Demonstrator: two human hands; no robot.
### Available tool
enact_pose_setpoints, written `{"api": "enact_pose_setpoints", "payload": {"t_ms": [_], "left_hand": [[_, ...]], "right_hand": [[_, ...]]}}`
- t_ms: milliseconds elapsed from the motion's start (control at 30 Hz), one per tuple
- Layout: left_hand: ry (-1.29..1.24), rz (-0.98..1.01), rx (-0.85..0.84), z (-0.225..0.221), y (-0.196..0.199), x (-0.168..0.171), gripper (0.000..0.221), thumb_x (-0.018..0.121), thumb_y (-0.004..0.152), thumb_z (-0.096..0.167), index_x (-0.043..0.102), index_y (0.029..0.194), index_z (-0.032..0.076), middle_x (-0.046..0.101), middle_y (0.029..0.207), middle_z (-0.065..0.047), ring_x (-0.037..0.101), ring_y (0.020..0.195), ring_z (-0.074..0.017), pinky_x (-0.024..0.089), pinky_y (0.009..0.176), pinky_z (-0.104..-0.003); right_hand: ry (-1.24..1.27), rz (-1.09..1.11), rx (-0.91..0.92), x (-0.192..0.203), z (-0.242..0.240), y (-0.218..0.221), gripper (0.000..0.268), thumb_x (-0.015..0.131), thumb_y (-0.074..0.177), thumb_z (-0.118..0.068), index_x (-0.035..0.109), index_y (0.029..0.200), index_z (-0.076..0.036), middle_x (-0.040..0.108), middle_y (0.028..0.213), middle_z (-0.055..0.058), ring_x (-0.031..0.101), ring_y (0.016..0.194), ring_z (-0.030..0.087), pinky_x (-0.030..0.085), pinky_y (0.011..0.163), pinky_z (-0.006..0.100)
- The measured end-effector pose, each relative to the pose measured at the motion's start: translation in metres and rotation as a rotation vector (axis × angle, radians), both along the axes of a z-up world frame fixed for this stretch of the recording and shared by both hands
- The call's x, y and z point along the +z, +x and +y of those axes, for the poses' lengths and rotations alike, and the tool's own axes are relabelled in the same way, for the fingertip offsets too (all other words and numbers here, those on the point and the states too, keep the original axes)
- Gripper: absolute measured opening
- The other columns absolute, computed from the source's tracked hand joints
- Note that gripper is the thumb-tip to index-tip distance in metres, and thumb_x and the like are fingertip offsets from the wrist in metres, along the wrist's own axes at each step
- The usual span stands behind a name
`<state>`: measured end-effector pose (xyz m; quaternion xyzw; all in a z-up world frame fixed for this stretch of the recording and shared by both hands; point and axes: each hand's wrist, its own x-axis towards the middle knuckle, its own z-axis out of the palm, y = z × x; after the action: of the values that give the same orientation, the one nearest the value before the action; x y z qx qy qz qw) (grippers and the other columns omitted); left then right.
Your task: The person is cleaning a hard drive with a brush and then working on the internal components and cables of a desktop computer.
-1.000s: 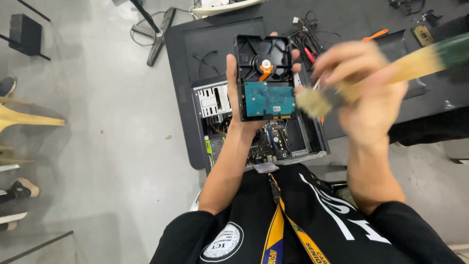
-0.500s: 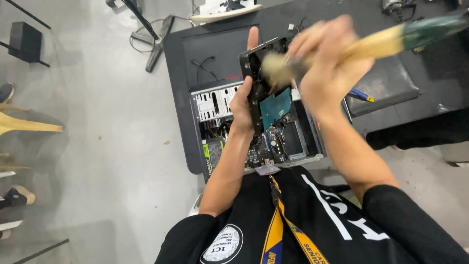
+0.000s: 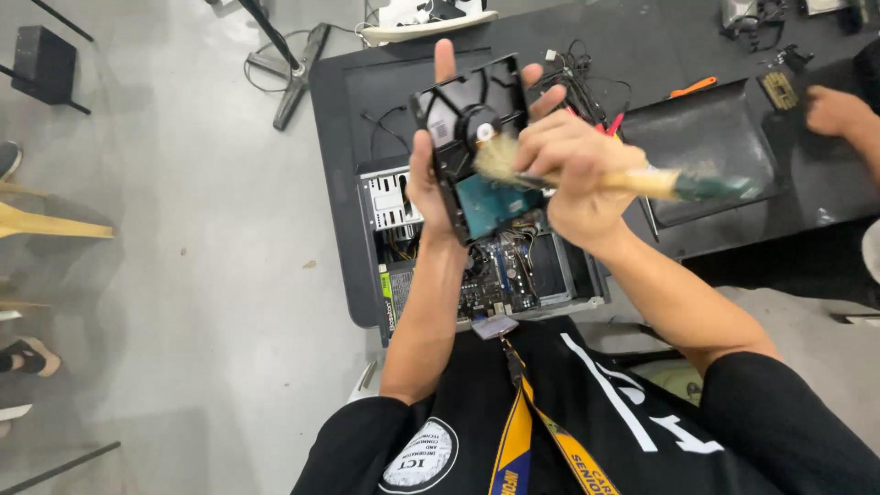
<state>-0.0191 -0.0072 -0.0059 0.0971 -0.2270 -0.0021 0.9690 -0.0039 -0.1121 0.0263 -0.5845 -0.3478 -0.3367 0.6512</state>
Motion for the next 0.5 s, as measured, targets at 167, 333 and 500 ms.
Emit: {"api": "enact_pose_setpoints", "payload": {"t_ms": [167, 333, 500], "left_hand": [[-0.037, 0.054, -0.011, 0.015, 0.011, -0.027, 0.082, 0.057, 0.103, 0.046, 0.017, 0.173, 0.027, 0.045, 0.155, -0.036, 0.047, 0.144, -0.0486, 0.034, 0.126, -0.066], [0.062, 0.038, 0.039, 0.045, 0.006, -0.028, 0.086, 0.062, 0.102, 0.044, 0.015, 0.173, 0.032, 0.046, 0.159, -0.026, 0.052, 0.141, -0.0469, 0.046, 0.115, -0.066], [0.129, 0.027, 0.073, 0.056, 0.022, -0.042, 0.048, 0.061, 0.107, 0.031, 0.059, 0.14, -0.004, 0.07, 0.128, -0.02, 0.067, 0.116, -0.0387, 0.054, 0.1, -0.051]], "right_hand": [[-0.445, 0.043, 0.132, 0.009, -0.027, 0.009, 0.043, 0.058, 0.102, -0.034, 0.066, 0.096, 0.008, 0.064, 0.094, 0.021, 0.062, 0.087, 0.032, 0.055, 0.099, 0.045], [-0.735, 0.125, 0.021, 0.01, -0.015, 0.023, 0.008, 0.074, 0.105, -0.009, 0.07, 0.11, -0.004, 0.065, 0.106, 0.011, 0.064, 0.092, 0.023, 0.051, 0.085, 0.036], [-0.269, 0.133, -0.263, 0.009, 0.033, 0.019, 0.028, 0.068, 0.105, -0.019, 0.064, 0.088, 0.003, 0.067, 0.082, 0.011, 0.056, 0.072, 0.017, 0.042, 0.066, 0.033]]}}
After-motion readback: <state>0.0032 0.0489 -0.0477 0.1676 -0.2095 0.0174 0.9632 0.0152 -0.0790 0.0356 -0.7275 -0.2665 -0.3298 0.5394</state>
